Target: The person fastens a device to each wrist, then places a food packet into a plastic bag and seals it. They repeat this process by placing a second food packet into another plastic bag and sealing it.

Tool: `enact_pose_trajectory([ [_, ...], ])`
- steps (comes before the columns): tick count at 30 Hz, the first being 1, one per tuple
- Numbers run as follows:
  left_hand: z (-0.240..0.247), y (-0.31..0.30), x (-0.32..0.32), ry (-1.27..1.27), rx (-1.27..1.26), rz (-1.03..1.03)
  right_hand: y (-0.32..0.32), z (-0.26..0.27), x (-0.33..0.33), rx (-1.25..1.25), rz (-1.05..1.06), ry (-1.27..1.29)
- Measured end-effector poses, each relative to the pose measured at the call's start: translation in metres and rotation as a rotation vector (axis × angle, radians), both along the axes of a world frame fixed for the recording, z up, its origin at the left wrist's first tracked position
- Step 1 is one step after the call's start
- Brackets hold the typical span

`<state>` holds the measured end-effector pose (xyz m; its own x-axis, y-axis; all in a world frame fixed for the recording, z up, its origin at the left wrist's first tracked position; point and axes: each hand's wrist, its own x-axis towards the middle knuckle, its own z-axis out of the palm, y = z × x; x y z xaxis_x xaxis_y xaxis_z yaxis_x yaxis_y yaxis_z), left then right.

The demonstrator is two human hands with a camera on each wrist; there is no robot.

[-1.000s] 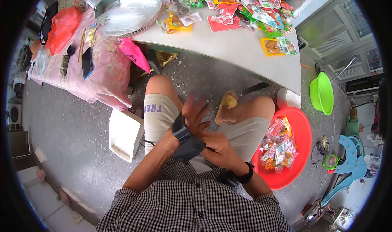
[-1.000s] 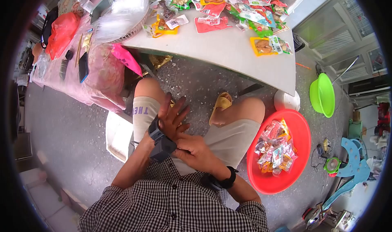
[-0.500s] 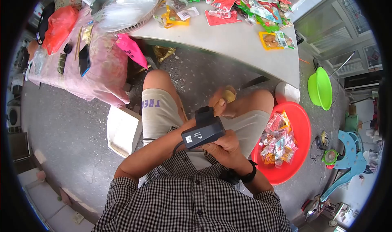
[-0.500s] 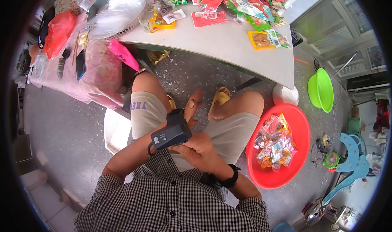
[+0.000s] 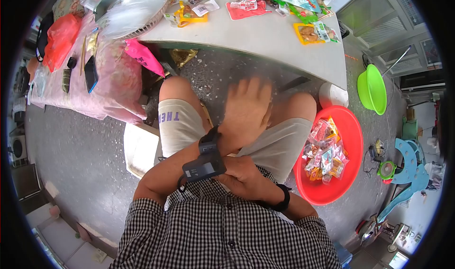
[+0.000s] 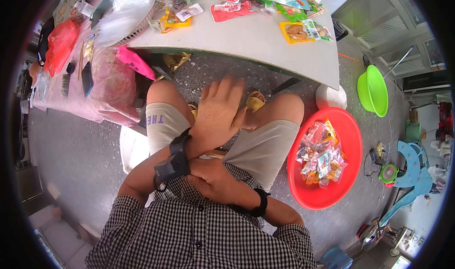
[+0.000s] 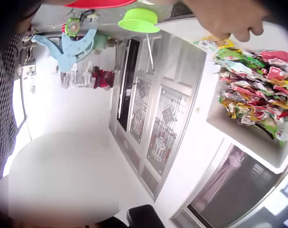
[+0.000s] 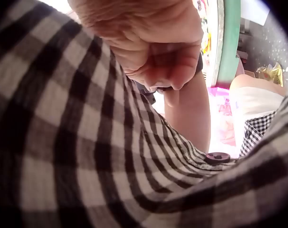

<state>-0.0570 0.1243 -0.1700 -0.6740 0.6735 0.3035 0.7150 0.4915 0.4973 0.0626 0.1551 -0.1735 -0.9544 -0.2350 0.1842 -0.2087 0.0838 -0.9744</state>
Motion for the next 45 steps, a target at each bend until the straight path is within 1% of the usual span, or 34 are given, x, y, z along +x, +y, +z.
enact_pose_trajectory([
  [3,-0.005,-0.002,-0.008,0.113,0.018,0.033,0.004,0.004,-0.003,-0.019,0.015,-0.037],
  [6,-0.001,0.001,0.002,-0.284,0.125,-0.036,0.005,-0.003,-0.003,-0.081,0.164,-0.084],
  [9,0.001,0.001,0.005,-0.988,0.416,-0.283,0.015,-0.008,-0.005,-0.075,0.336,-0.190],
  [12,0.021,-0.007,0.013,-1.320,0.633,-0.488,0.019,-0.012,-0.004,-0.071,0.291,-0.075],
  [15,0.034,-0.016,0.022,-1.752,0.703,-0.512,0.035,-0.022,-0.005,0.190,0.145,0.245],
  [16,0.038,-0.014,0.025,-1.857,0.808,-0.620,0.042,-0.024,-0.007,0.279,0.099,0.345],
  [18,0.043,-0.015,0.026,-2.069,0.916,-0.763,0.040,-0.028,-0.018,0.329,0.083,0.394],
  [19,0.045,-0.015,0.027,-2.172,0.972,-0.840,0.036,-0.031,-0.026,0.312,0.098,0.377],
  [20,0.046,-0.014,0.030,-2.261,1.020,-0.840,0.030,-0.034,-0.033,0.284,0.116,0.346],
  [23,0.030,-0.003,0.036,-2.380,1.171,-0.982,0.009,-0.049,-0.046,0.166,0.179,0.213],
  [26,0.028,0.002,0.026,-2.368,1.255,-0.796,0.003,-0.059,-0.040,0.076,0.217,0.081],
  [29,0.019,0.000,0.020,-2.278,1.263,-0.772,0.004,-0.059,-0.029,0.036,0.237,0.007],
  [32,-0.004,0.003,0.017,-2.163,1.135,-0.590,0.006,-0.061,-0.024,0.011,0.243,-0.046],
  [35,-0.013,0.000,0.004,-1.924,1.007,-0.363,0.006,-0.063,-0.023,-0.011,0.246,-0.090],
  [38,-0.011,-0.007,-0.015,-1.811,1.008,-0.230,0.005,-0.065,-0.023,-0.128,0.287,-0.199],
  [40,-0.016,-0.009,-0.028,-1.599,0.956,-0.146,0.006,-0.066,-0.023,-0.242,0.325,-0.297],
  [43,-0.018,-0.011,-0.039,-1.230,0.839,0.000,0.013,-0.054,-0.025,-0.241,0.394,-0.395],
  [44,-0.018,-0.012,-0.042,-1.097,0.793,0.049,0.012,-0.046,-0.025,-0.193,0.366,-0.319],
  [45,-0.021,-0.015,-0.046,-0.721,0.637,0.059,0.011,-0.036,-0.025,-0.145,0.335,-0.243],
])
